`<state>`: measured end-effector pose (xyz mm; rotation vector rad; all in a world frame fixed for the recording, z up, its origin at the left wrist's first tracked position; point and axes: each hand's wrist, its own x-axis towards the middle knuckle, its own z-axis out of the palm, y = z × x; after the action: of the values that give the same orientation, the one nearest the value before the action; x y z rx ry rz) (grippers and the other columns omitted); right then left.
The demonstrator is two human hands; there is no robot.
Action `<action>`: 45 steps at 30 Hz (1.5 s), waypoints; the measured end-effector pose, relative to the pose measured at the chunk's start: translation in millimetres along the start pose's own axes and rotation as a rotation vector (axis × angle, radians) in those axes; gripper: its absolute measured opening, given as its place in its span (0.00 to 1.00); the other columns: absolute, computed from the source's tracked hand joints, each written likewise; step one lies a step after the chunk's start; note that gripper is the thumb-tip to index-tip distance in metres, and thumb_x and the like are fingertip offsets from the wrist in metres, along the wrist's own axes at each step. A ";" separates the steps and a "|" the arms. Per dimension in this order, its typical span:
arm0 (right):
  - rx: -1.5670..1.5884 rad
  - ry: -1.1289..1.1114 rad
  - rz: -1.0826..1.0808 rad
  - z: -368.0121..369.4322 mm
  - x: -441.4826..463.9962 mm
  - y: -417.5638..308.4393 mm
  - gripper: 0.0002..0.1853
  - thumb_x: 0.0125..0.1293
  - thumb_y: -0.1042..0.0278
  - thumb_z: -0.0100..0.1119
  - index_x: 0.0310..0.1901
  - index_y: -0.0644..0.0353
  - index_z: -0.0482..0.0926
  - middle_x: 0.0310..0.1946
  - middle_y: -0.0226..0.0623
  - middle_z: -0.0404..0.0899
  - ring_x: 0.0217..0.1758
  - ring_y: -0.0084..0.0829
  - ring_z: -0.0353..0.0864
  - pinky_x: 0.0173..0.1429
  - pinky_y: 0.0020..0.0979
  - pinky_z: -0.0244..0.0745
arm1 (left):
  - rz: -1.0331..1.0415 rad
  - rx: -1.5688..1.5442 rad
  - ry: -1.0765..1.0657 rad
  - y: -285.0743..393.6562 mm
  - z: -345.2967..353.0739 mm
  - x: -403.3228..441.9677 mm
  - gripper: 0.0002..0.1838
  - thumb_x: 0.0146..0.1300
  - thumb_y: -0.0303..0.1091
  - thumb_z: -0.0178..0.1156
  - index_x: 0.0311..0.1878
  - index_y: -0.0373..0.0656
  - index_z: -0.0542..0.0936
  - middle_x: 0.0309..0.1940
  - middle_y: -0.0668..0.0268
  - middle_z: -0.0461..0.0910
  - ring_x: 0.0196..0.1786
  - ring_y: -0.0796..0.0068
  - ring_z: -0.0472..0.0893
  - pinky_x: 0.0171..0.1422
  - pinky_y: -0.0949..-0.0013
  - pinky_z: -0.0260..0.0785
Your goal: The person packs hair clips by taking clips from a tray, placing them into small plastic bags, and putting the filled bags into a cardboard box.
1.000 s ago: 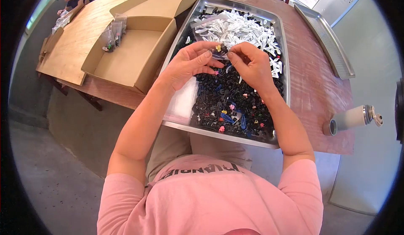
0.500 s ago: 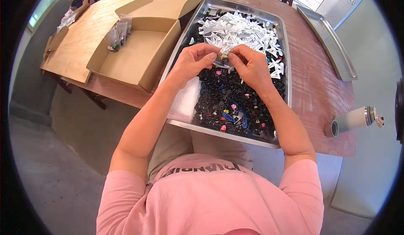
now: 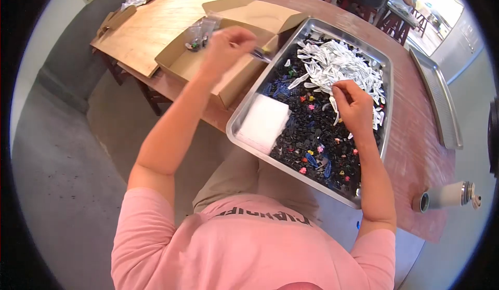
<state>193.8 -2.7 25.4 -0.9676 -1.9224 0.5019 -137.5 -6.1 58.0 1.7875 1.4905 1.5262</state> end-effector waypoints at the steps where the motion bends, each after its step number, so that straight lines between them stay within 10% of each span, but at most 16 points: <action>1: -0.003 -0.005 0.017 -2.0 0.1 -2.1 0.05 0.68 0.72 0.64 0.41 0.63 0.82 0.26 0.26 0.80 0.28 0.13 0.75 0.34 0.19 0.70 | -0.009 0.031 0.040 -11.5 -20.3 7.2 0.06 0.61 0.30 0.70 0.40 0.41 0.87 0.31 0.72 0.84 0.34 0.83 0.80 0.41 0.77 0.72; 18: 0.003 -0.020 0.042 -0.6 -1.0 -2.9 0.04 0.68 0.73 0.64 0.39 0.64 0.82 0.24 0.23 0.77 0.27 0.12 0.70 0.32 0.18 0.64 | -0.699 0.339 0.088 -170.9 -166.6 48.7 0.06 0.57 0.22 0.61 0.34 0.42 0.85 0.25 0.65 0.83 0.20 0.76 0.77 0.26 0.72 0.70; 26: 0.028 -0.055 0.066 -2.7 -1.0 -7.1 0.05 0.69 0.72 0.64 0.40 0.65 0.82 0.26 0.24 0.78 0.29 0.13 0.72 0.33 0.19 0.66 | -0.450 1.237 0.012 -155.6 -147.7 57.0 0.09 0.60 0.29 0.62 0.42 0.48 0.88 0.44 0.54 0.87 0.51 0.59 0.86 0.51 0.59 0.81; 45: 0.009 -0.079 0.053 -2.4 -1.1 -8.6 0.05 0.68 0.73 0.65 0.40 0.65 0.83 0.25 0.25 0.79 0.28 0.14 0.73 0.33 0.19 0.67 | -0.771 1.115 0.221 -164.8 -153.4 57.1 0.19 0.60 0.43 0.69 0.49 0.40 0.83 0.53 0.56 0.84 0.56 0.55 0.84 0.59 0.56 0.78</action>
<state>192.5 -8.9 31.7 -1.0083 -1.9673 0.5871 -356.9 53.1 9.7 1.0961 3.0114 0.4769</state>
